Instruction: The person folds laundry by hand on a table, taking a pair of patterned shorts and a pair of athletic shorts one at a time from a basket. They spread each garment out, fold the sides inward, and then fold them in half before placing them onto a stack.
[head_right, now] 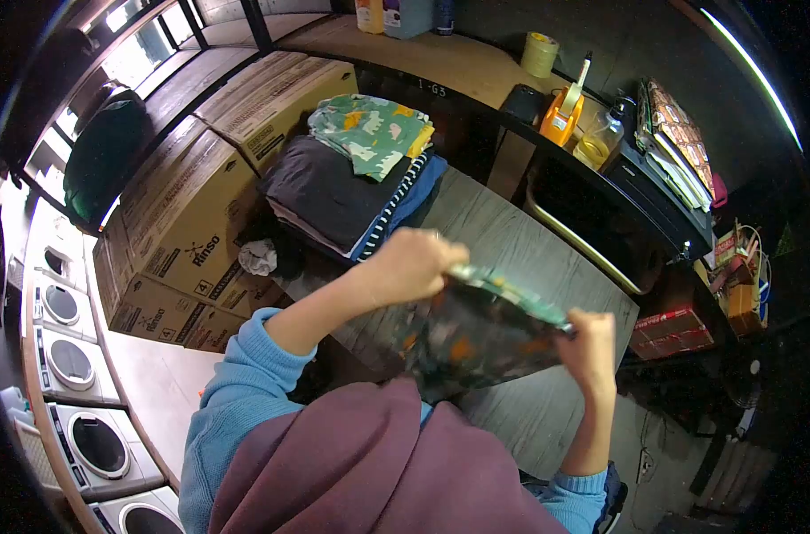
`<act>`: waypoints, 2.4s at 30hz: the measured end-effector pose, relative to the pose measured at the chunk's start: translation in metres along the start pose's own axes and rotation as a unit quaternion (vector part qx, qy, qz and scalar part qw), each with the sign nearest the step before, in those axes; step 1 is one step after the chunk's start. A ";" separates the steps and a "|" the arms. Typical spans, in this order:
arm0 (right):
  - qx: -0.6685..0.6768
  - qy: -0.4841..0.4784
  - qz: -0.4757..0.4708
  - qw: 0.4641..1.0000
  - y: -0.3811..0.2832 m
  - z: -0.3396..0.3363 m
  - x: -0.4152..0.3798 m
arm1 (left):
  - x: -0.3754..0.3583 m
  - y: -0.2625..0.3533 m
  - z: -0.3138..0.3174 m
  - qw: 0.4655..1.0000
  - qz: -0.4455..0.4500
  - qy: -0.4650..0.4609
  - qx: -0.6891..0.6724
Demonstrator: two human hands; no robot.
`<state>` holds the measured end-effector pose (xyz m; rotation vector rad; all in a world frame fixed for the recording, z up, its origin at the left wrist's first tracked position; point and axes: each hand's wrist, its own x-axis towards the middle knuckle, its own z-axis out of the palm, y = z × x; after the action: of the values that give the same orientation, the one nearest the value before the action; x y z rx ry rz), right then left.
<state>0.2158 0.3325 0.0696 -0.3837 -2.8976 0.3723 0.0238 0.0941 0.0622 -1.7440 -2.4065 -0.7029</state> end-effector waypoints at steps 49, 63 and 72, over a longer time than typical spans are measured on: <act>0.196 0.315 0.229 0.900 0.095 0.102 -0.044 | -0.084 -0.069 0.105 0.936 -0.296 0.160 -0.103; 0.184 -0.203 0.293 0.916 0.051 0.128 -0.090 | -0.156 -0.032 0.155 0.939 -0.280 -0.065 -0.189; 0.163 -0.098 0.053 0.980 -0.047 0.166 -0.039 | -0.058 0.005 0.064 0.942 -0.115 0.204 -0.242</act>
<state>0.2047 0.2408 -0.0811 -0.4686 -2.9310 0.9365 0.0606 0.0703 -0.0124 -1.2591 -2.2771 -1.6223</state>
